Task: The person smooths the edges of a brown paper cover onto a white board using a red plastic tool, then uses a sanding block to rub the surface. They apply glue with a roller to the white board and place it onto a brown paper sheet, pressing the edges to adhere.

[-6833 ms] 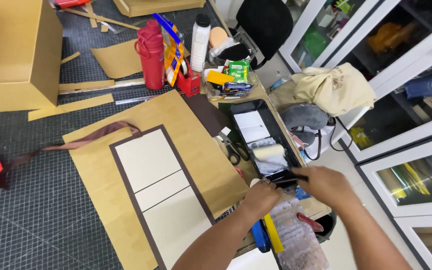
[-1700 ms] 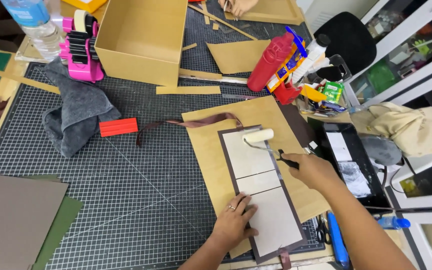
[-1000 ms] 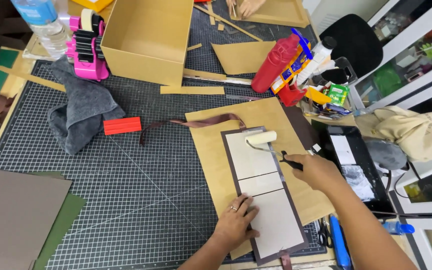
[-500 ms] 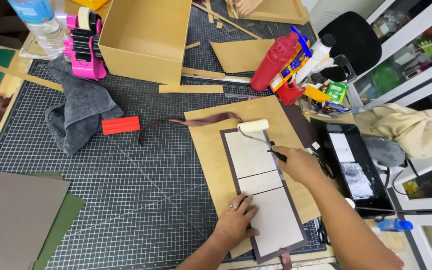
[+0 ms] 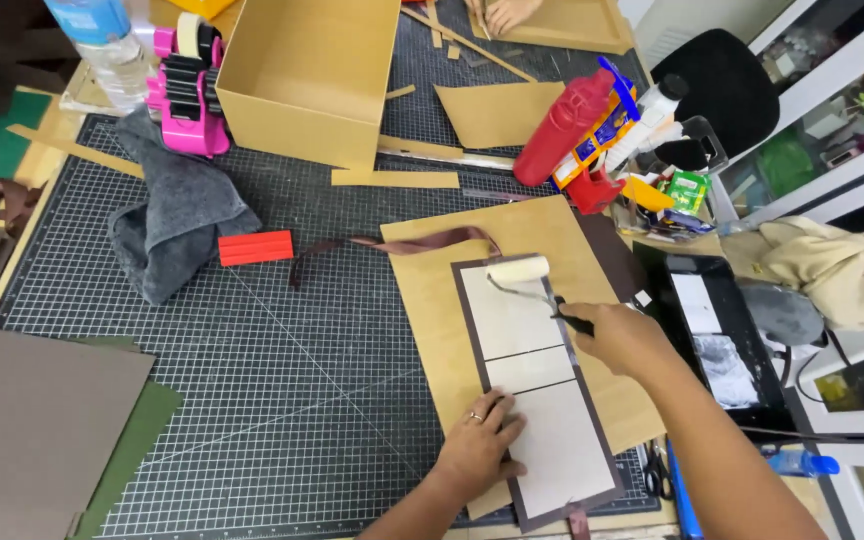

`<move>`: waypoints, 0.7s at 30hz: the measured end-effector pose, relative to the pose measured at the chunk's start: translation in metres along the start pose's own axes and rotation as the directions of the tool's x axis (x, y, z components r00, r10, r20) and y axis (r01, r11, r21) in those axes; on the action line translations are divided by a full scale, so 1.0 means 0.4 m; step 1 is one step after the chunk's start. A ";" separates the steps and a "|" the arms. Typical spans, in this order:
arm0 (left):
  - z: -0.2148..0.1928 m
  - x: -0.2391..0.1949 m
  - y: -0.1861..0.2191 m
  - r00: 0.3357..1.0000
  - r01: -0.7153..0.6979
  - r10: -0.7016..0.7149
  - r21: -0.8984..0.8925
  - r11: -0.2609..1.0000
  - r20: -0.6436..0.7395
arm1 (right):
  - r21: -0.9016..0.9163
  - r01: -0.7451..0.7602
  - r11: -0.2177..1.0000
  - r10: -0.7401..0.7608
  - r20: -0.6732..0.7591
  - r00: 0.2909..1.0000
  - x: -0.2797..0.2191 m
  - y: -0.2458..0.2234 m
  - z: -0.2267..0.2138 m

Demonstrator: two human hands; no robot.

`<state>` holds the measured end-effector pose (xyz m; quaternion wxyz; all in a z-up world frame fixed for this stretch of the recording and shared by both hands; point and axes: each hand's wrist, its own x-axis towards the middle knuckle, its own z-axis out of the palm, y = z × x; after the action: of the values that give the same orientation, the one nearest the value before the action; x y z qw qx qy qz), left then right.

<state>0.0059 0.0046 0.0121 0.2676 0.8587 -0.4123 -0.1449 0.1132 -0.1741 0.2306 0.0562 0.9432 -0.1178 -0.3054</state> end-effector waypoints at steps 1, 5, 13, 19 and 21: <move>0.000 -0.002 0.004 1.000 0.000 0.000 -0.004 1.000 0.002 | -0.001 -0.001 1.000 0.001 0.004 1.000 0.024 -0.002 0.017; 0.003 0.001 -0.004 0.999 -0.001 0.000 -0.004 1.000 -0.035 | 0.045 0.055 0.997 -0.049 -0.122 0.991 0.029 -0.012 0.028; 0.052 0.004 -0.013 0.989 -0.040 0.041 0.005 0.999 -0.143 | 0.069 0.037 0.997 -0.028 -0.127 0.991 0.029 -0.034 0.026; 0.026 0.002 -0.019 0.993 -0.034 0.026 -0.061 0.998 -0.117 | -0.043 0.058 0.997 -0.059 -0.018 0.998 -0.044 -0.049 0.005; 0.031 0.002 -0.010 0.998 -0.012 0.012 -0.008 1.000 -0.067 | 0.073 0.030 0.997 -0.025 -0.068 0.997 -0.021 -0.067 0.004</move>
<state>0.0029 0.0018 -0.0004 0.2858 0.8594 -0.4077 -0.1163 0.1107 -0.1461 0.2292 0.0208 0.9558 -0.1144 -0.2699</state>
